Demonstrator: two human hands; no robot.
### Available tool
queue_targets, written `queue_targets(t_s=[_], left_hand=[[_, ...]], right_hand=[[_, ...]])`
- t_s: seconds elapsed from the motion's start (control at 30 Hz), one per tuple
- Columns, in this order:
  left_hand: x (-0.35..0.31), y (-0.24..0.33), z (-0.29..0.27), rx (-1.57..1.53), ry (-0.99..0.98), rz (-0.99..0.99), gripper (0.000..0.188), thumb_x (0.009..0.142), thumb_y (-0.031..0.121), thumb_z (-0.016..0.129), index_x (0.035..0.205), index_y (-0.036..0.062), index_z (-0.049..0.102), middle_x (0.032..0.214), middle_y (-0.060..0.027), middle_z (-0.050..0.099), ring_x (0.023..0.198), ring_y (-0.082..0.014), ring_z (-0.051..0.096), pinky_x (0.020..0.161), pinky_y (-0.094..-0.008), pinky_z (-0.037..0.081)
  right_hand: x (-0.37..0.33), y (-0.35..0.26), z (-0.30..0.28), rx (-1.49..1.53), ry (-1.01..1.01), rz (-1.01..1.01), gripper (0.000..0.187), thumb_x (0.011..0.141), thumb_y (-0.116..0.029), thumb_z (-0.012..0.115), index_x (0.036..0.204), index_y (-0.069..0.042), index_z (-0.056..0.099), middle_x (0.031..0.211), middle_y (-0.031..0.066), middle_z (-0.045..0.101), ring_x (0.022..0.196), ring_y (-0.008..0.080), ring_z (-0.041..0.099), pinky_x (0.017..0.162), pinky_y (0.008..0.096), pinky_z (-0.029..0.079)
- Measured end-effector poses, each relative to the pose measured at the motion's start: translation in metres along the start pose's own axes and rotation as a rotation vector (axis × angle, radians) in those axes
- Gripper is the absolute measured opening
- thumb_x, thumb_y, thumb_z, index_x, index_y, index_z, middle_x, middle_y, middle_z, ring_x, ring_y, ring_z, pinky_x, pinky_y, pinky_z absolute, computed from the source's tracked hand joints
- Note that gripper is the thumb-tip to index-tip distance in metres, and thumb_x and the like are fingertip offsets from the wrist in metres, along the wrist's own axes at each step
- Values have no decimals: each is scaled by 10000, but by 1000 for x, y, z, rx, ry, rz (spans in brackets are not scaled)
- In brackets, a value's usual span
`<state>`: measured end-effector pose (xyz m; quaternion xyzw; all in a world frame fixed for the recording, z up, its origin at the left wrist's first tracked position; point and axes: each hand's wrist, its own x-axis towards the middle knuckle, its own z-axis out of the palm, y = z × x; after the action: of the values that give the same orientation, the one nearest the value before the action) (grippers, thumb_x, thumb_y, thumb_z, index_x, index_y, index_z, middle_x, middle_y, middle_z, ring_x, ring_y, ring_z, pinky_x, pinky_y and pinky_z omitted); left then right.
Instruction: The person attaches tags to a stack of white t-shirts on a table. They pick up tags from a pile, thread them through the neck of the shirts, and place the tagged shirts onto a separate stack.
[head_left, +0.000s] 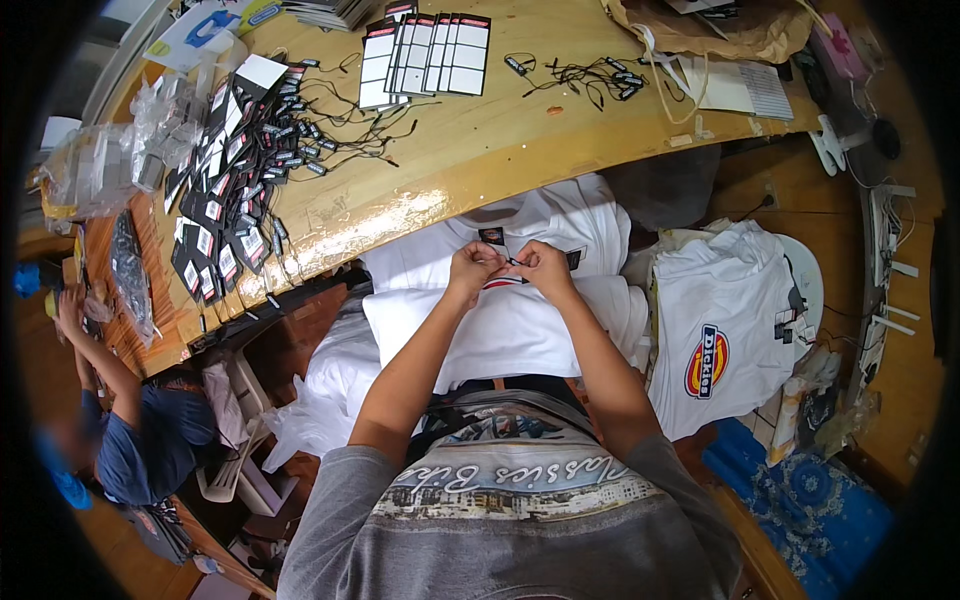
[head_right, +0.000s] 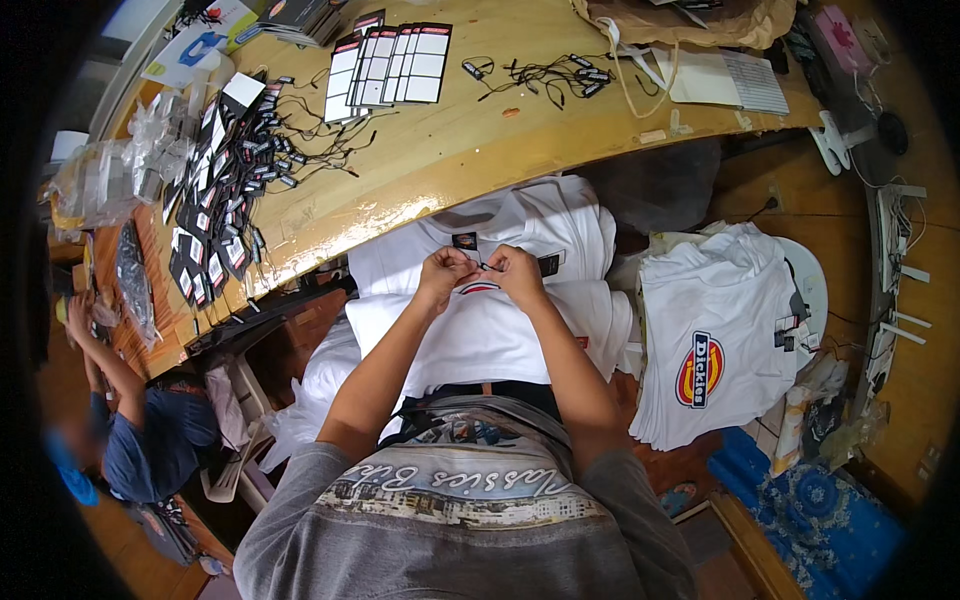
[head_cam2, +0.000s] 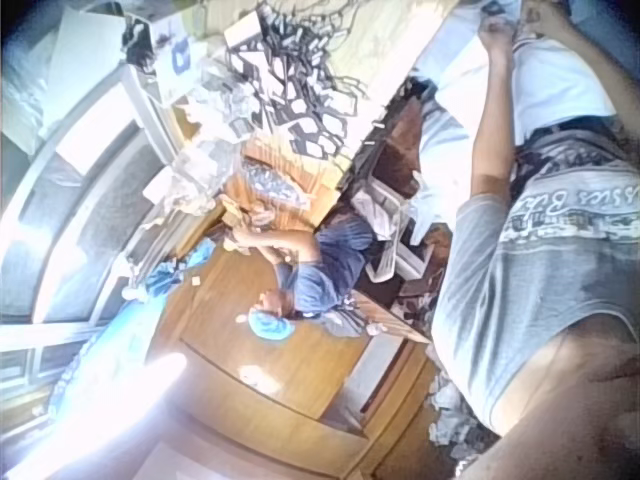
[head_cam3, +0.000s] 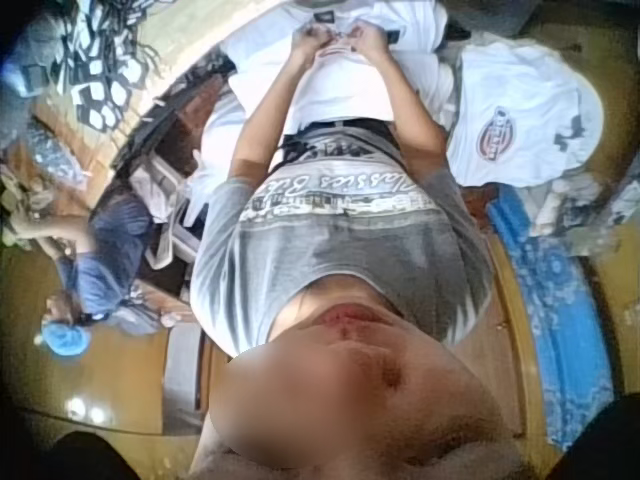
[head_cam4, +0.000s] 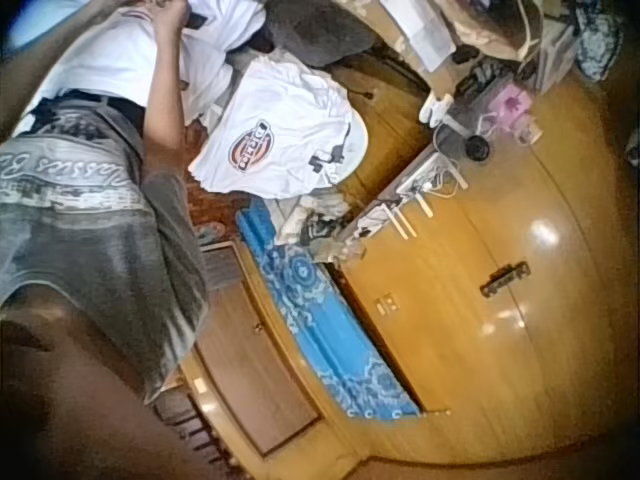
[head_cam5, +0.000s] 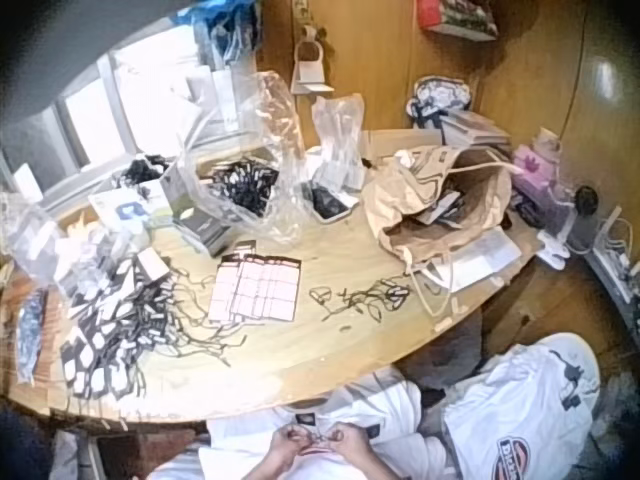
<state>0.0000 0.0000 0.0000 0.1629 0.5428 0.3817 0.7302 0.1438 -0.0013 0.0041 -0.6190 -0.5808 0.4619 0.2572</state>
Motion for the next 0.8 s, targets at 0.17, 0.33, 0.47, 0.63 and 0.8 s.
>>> queue_targets(t_s=[0.17, 0.33, 0.47, 0.63, 0.8], left_hand=[[-2, 4, 1, 143, 7, 60, 141, 658, -81, 518, 723, 5, 427, 678, -94, 520, 621, -176, 554, 553, -254, 495], [-2, 9, 4, 161, 45, 36, 188, 644, -78, 530, 769, 1, 414, 644, -86, 526, 591, -173, 554, 542, -247, 492], [0, 7, 4, 143, 72, -2, 209, 633, -70, 545, 784, 2, 419, 637, -81, 533, 576, -171, 554, 539, -251, 490], [0, 15, 1, 264, -4, -110, 228, 620, -58, 564, 794, 32, 448, 656, -58, 537, 619, -152, 550, 562, -259, 487], [7, 19, -15, 229, -190, -322, 175, 640, -13, 581, 768, 45, 477, 750, -61, 538, 713, -152, 540, 635, -260, 475]], right_hand=[[-3, -7, 2, -74, 11, -76, 217, 519, -56, 672, 623, -13, 487, 594, 72, 526, 515, 164, 492, 487, 255, 402], [-4, -4, 6, -20, 24, -46, 208, 529, -54, 664, 618, -14, 481, 584, 75, 518, 496, 165, 485, 465, 263, 394], [-4, -1, 7, -2, 25, -56, 191, 536, -43, 652, 621, -17, 483, 584, 78, 516, 507, 179, 496, 464, 276, 389], [-6, -11, 2, -89, 28, -157, 172, 538, -21, 630, 625, -8, 483, 592, 91, 514, 536, 219, 506, 485, 290, 391], [-13, -15, 7, -51, -1, -167, 163, 545, -17, 619, 636, 0, 485, 603, 100, 516, 547, 227, 508, 495, 293, 390]])
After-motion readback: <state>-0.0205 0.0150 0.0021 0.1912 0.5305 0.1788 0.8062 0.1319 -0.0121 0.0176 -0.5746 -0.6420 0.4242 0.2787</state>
